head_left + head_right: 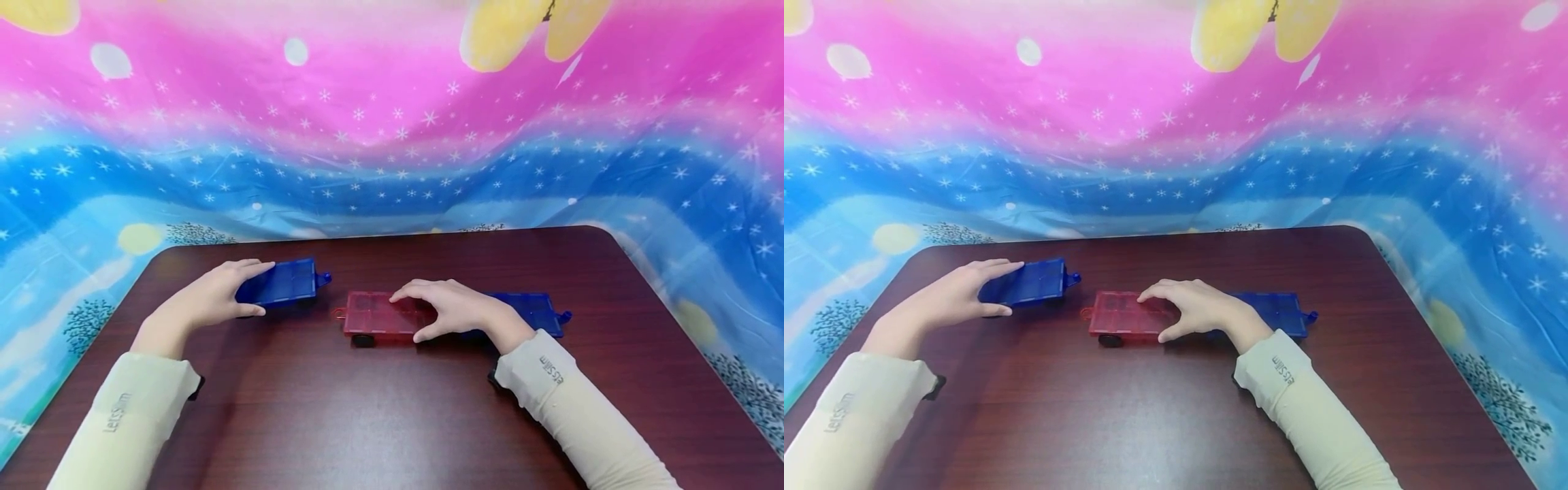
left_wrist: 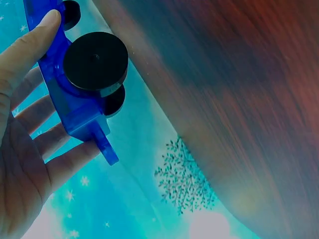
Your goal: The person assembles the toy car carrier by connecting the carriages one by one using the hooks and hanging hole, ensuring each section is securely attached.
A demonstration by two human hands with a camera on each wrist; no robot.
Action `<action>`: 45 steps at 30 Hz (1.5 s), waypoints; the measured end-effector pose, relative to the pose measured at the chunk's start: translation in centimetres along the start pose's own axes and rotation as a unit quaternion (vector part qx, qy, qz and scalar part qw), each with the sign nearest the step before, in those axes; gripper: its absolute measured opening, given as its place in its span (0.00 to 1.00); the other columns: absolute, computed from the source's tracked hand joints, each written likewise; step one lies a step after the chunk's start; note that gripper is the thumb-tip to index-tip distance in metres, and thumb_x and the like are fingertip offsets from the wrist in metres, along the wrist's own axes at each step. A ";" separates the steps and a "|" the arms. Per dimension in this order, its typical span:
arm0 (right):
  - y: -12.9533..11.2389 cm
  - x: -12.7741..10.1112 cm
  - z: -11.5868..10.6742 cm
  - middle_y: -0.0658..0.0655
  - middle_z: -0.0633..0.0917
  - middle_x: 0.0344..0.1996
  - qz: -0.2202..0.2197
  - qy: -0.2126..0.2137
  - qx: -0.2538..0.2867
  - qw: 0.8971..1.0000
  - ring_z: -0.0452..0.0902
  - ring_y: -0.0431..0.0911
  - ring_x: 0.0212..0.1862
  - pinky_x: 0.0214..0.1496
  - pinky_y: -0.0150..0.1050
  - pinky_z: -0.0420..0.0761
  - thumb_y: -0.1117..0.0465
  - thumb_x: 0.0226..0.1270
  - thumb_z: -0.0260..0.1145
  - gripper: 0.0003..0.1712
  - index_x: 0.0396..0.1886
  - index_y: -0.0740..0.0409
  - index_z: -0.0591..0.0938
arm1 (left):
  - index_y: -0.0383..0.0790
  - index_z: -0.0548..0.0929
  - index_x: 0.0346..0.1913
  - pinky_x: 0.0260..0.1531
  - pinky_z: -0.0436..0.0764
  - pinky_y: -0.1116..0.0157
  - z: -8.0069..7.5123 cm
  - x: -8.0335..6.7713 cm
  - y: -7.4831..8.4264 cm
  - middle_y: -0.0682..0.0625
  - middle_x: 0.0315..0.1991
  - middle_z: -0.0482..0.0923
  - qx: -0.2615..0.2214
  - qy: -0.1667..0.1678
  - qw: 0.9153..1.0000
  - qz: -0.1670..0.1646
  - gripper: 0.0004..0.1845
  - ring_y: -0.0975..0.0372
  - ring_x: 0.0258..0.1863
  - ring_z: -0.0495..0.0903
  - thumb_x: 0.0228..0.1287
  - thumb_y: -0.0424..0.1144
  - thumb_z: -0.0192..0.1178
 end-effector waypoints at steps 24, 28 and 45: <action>0.2 0.2 0.1 0.41 0.69 0.61 -0.005 -0.002 0.017 1.000 0.68 0.38 0.56 0.56 0.41 0.73 0.45 0.52 0.70 0.38 0.64 0.37 0.66 | 0.38 0.67 0.65 0.53 0.69 0.42 2.2 -4.5 1.6 0.32 0.61 0.66 0.013 -0.014 1.000 -0.011 0.42 0.38 0.60 0.64 0.46 0.46 0.71; 0.3 0.2 0.1 0.41 0.69 0.61 -0.005 -0.001 0.017 1.000 0.68 0.38 0.57 0.56 0.41 0.73 0.45 0.52 0.70 0.38 0.64 0.36 0.66 | 0.38 0.68 0.65 0.53 0.70 0.42 2.3 -4.3 2.2 0.32 0.61 0.67 0.014 -0.015 1.000 -0.009 0.41 0.39 0.60 0.65 0.46 0.45 0.72; 0.3 0.0 0.1 0.41 0.68 0.62 -0.001 -0.003 0.020 1.000 0.67 0.39 0.59 0.58 0.43 0.72 0.46 0.52 0.71 0.38 0.64 0.36 0.66 | 0.40 0.67 0.66 0.54 0.70 0.43 3.1 -3.2 3.1 0.34 0.62 0.66 0.002 -0.029 1.000 -0.010 0.42 0.39 0.61 0.64 0.46 0.46 0.71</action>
Point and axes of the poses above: each hand's wrist, its own x-axis towards the middle knuckle, its own z-axis out of the palm, y = z × x, the point moved 9 cm from there along x, towards the middle knuckle
